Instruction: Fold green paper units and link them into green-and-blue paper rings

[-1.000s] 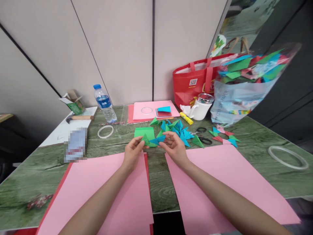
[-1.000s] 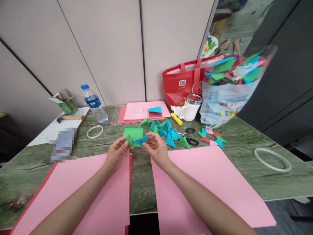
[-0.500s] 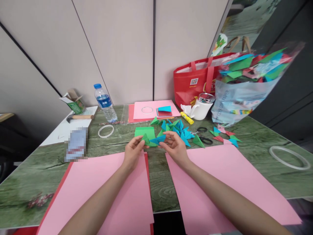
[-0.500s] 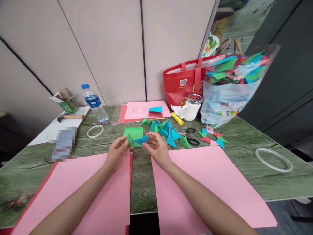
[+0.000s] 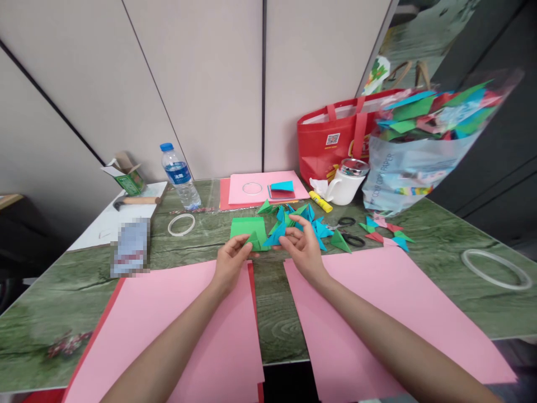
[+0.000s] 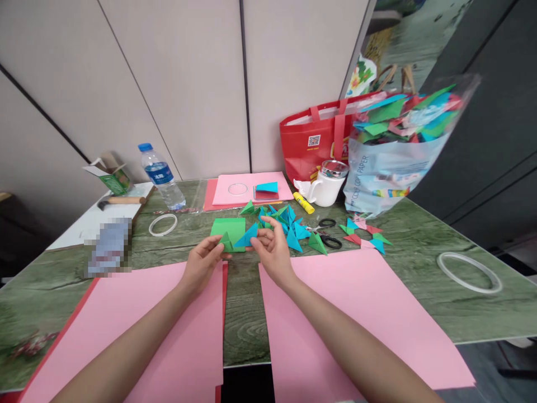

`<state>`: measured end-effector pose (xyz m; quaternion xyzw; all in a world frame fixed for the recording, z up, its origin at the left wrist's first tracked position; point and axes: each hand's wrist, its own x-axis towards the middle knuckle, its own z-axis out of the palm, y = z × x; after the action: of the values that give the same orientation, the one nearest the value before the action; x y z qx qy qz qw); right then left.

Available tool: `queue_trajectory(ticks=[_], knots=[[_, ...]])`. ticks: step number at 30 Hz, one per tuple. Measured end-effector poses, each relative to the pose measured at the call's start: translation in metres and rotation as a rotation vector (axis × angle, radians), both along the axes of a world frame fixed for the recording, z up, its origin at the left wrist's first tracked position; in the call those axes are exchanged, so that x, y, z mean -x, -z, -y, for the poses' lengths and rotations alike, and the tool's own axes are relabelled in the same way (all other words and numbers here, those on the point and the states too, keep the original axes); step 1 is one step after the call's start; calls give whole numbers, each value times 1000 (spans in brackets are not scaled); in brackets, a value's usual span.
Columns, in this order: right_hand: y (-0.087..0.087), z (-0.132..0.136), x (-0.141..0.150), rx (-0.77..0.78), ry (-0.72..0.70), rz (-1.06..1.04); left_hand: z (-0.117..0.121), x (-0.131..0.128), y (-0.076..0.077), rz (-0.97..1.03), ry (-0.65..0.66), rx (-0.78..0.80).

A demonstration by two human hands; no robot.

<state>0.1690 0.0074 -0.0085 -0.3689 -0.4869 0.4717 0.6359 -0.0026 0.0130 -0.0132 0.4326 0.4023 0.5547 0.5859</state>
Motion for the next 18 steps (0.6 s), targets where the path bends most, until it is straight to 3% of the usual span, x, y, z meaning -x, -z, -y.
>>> queue_trajectory(ticks=[4, 8, 12, 18], knots=[[4, -7, -4, 105, 32, -22, 0, 0, -2, 17, -17, 4], [8, -9, -3, 195, -56, -72, -1, 1, -2, 29, -18, 9], [9, -7, -1, 183, -138, -53, -2, 1, 1, 42, -13, 0], [10, -6, -2, 153, -51, 31, -2, 1, 1, 43, -1, 5]])
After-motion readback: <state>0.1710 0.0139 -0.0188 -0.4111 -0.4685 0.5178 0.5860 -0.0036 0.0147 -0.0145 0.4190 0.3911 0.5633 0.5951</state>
